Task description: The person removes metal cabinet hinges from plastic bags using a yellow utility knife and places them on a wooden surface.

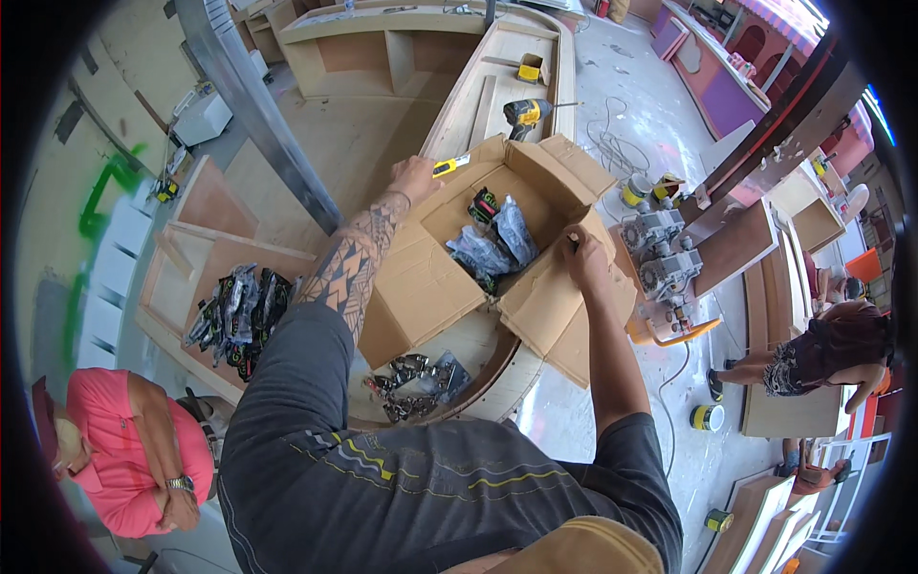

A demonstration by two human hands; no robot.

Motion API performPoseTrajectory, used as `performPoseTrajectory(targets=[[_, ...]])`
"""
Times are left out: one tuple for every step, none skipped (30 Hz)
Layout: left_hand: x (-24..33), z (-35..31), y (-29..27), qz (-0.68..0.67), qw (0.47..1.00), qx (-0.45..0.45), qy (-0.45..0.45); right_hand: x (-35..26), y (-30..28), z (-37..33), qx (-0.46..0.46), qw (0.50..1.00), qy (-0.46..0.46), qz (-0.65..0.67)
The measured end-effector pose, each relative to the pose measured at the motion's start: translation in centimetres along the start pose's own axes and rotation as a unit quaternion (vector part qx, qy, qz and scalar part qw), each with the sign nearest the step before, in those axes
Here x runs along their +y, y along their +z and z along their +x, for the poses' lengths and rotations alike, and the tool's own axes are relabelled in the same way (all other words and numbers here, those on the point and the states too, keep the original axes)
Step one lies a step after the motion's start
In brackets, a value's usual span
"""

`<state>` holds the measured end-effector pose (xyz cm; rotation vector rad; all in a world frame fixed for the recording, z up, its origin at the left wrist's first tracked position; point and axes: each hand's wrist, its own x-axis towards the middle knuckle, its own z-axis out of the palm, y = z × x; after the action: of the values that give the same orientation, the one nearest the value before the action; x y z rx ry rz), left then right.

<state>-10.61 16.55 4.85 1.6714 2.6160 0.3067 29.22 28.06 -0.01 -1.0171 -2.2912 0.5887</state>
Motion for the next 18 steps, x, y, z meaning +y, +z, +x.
performPoseTrajectory(targets=[[0.0,0.0,-0.4,0.027,0.999,-0.029,0.013,0.3,-0.3,-0.1,0.008,1.000,0.000,-0.005],[0.0,-0.1,-0.8,0.054,0.996,-0.059,0.027,0.6,-0.3,-0.5,0.017,1.000,0.000,-0.010],[-0.3,-0.3,-1.2,0.054,0.996,-0.067,0.022,0.0,-0.6,-0.9,0.008,1.000,0.003,-0.007],[-0.9,-0.8,-1.7,0.060,0.997,-0.042,0.031,-1.5,-1.4,-1.1,-0.010,0.999,0.030,-0.013],[-1.4,-1.6,-2.2,0.066,0.997,-0.018,0.040,-3.0,-2.1,-1.3,-0.028,0.998,0.057,-0.020],[-1.0,-2.5,-3.1,0.066,0.997,-0.027,0.036,-3.7,-2.6,-2.0,-0.002,0.997,0.073,0.009],[0.5,-3.4,-4.9,-0.023,0.999,0.023,0.041,-2.7,-2.9,-2.9,0.019,0.994,0.109,0.013],[0.7,-4.8,-7.0,-0.109,0.991,0.076,0.035,-2.3,-3.2,-3.9,0.042,0.992,0.111,0.042],[0.8,-6.8,-9.4,-0.105,0.992,0.072,0.026,-1.9,-3.7,-5.1,0.067,0.989,0.114,0.071],[1.5,-9.2,-11.5,-0.173,0.983,0.056,0.008,-0.9,-4.2,-6.5,0.079,0.973,0.156,0.150],[2.2,-11.8,-13.2,-0.239,0.970,0.042,-0.012,-0.1,-4.5,-7.9,0.090,0.949,0.197,0.228],[2.3,-15.0,-14.7,-0.243,0.969,0.008,-0.048,-0.4,-5.2,-9.3,0.103,0.963,0.170,0.184],[2.1,-18.2,-15.5,-0.249,0.965,-0.024,-0.082,-1.1,-5.8,-10.7,0.074,0.947,0.192,0.247],[1.4,-21.4,-14.8,-0.239,0.964,-0.005,-0.115,-2.2,-6.0,-11.9,0.043,0.939,0.199,0.278],[0.9,-24.1,-12.9,-0.230,0.963,0.011,-0.142,-3.3,-5.7,-13.3,0.016,0.929,0.210,0.305],[1.1,-26.7,-10.9,-0.213,0.962,0.053,-0.164,-4.3,-5.2,-14.3,-0.019,0.918,0.209,0.335],[1.2,-29.0,-8.3,-0.195,0.958,0.096,-0.187,-5.3,-4.3,-14.9,-0.048,0.922,0.189,0.334],[0.7,-31.0,-4.0,-0.160,0.957,0.130,-0.206,-7.0,-3.7,-15.1,-0.094,0.935,0.166,0.299]])
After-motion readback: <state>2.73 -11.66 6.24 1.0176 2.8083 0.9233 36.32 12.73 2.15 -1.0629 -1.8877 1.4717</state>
